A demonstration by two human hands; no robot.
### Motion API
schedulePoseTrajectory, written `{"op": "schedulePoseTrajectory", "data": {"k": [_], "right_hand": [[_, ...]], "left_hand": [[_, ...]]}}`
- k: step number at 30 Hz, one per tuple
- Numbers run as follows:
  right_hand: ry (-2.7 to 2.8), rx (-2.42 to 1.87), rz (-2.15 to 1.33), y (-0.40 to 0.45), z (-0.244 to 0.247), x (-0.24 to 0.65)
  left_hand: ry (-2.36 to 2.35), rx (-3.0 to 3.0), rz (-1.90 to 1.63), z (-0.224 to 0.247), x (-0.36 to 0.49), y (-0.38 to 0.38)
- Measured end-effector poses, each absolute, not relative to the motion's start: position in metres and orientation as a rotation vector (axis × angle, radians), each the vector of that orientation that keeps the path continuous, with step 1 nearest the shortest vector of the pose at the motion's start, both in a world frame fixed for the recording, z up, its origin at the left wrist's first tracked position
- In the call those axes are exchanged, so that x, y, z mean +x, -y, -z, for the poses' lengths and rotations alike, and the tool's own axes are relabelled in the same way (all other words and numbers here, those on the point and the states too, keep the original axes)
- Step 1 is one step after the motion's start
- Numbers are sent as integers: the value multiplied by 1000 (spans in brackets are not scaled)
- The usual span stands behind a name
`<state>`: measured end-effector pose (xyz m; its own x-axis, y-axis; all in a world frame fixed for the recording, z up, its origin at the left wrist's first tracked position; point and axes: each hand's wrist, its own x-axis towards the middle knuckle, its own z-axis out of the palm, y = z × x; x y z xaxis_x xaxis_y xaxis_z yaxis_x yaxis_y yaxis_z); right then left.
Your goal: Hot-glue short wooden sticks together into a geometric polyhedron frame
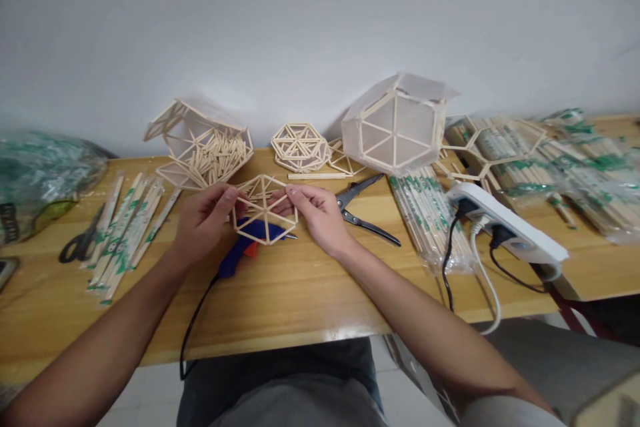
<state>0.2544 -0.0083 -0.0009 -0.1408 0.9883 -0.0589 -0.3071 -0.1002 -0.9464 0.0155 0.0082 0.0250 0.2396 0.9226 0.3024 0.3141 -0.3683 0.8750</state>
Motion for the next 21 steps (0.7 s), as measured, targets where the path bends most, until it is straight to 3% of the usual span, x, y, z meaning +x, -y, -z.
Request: {"op": "schedulePoseTrajectory", "data": {"k": [21], "right_hand": [[1051,-972,-1436,12,-3,253]], "left_hand": [[-1033,2032,-957,-22,14,-8]]}}
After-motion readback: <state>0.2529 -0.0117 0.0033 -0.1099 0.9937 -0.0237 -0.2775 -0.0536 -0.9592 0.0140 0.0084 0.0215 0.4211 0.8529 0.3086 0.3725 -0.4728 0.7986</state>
